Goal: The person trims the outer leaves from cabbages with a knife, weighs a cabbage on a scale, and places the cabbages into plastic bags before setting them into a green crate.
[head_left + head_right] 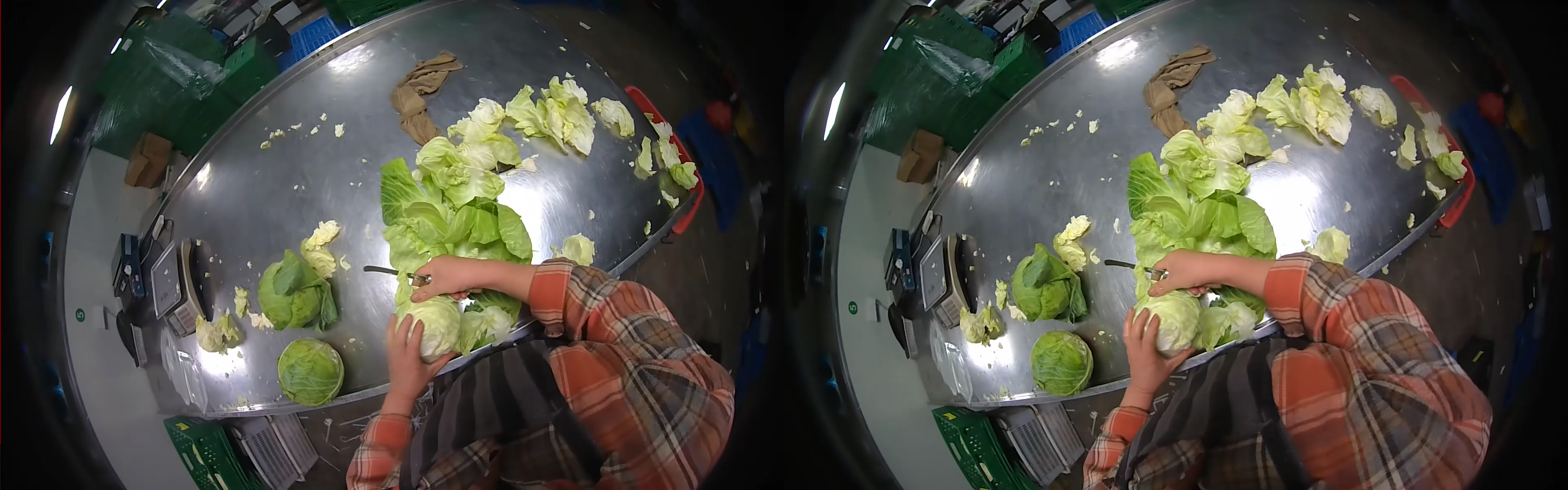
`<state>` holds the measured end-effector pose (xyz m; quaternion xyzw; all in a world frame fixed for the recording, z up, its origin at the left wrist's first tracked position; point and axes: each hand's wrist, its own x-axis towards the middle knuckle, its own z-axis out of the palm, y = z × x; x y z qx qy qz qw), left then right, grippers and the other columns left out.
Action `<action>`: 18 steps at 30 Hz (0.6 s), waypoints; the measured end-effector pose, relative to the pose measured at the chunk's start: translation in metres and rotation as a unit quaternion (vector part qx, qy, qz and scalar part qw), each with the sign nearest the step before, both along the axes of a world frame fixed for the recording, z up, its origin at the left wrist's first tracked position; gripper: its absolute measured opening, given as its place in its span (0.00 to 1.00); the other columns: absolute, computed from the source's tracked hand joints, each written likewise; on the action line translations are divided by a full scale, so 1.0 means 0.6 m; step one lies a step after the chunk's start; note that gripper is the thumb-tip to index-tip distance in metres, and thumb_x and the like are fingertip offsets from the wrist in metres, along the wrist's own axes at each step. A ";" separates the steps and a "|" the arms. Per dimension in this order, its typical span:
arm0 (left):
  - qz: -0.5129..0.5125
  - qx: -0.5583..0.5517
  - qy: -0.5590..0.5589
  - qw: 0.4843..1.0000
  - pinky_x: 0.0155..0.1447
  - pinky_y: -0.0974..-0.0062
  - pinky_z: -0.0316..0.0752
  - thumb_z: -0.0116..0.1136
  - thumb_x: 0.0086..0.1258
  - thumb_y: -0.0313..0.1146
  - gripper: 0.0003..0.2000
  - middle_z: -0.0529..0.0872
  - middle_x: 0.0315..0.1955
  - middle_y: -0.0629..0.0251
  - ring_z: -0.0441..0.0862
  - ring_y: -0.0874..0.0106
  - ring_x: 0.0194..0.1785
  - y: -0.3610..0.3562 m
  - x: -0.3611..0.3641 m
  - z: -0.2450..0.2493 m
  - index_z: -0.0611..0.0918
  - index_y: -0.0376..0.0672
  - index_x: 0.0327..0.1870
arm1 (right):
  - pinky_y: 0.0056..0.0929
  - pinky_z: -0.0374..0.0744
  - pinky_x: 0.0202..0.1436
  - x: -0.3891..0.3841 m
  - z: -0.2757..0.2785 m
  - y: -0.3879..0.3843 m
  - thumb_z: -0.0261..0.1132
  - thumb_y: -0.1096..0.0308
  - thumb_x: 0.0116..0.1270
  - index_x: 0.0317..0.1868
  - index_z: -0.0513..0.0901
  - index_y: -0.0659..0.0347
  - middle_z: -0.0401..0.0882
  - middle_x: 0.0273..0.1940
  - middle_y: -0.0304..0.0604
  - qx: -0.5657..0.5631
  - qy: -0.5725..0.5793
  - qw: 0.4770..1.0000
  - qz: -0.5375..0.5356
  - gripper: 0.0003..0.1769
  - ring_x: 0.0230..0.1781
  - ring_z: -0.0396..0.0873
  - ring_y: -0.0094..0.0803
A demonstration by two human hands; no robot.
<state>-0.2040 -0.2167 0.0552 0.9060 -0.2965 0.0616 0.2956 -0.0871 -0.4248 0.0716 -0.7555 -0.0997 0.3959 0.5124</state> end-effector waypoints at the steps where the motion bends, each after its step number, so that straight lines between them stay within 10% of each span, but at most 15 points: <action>1: -0.003 -0.006 0.002 1.000 0.67 0.45 0.58 0.80 0.38 0.45 0.48 0.66 0.62 0.53 0.58 0.43 0.68 0.012 -0.001 0.001 0.63 0.46 0.63 | 0.33 0.75 0.18 -0.003 -0.022 0.014 0.67 0.53 0.60 0.45 0.78 0.69 0.75 0.16 0.48 0.010 -0.052 0.998 -0.019 0.25 0.12 0.75 0.37; 3: 0.026 -0.004 0.026 0.999 0.67 0.45 0.59 0.81 0.37 0.45 0.49 0.67 0.61 0.53 0.59 0.44 0.68 0.024 -0.008 0.019 0.63 0.45 0.63 | 0.33 0.73 0.14 -0.001 -0.087 0.038 0.63 0.57 0.64 0.38 0.78 0.68 0.74 0.14 0.46 -0.012 -0.181 0.982 -0.056 0.19 0.10 0.73 0.34; 7: 0.154 0.044 0.085 0.983 0.67 0.53 0.60 0.79 0.39 0.46 0.47 0.68 0.60 0.47 0.61 0.46 0.67 0.025 -0.019 0.055 0.64 0.42 0.62 | 0.35 0.74 0.15 -0.002 -0.043 0.043 0.61 0.61 0.65 0.36 0.78 0.70 0.76 0.16 0.47 -0.032 0.011 0.980 -0.197 0.16 0.11 0.75 0.36; 14: 0.175 0.112 0.156 0.966 0.68 0.58 0.61 0.75 0.46 0.49 0.46 0.65 0.63 0.39 0.64 0.47 0.65 0.045 0.028 0.062 0.65 0.37 0.66 | 0.38 0.75 0.20 0.018 -0.155 0.022 0.59 0.63 0.64 0.37 0.78 0.70 0.76 0.18 0.51 -0.079 -0.118 0.963 -0.228 0.15 0.15 0.77 0.38; 18: 0.228 -0.113 0.362 0.897 0.67 0.63 0.64 0.71 0.54 0.44 0.41 0.67 0.64 0.45 0.69 0.53 0.63 0.096 0.033 0.039 0.64 0.37 0.67 | 0.38 0.75 0.24 0.037 -0.240 -0.067 0.61 0.61 0.63 0.37 0.79 0.72 0.76 0.18 0.52 -0.081 -0.230 0.912 -0.330 0.18 0.16 0.75 0.37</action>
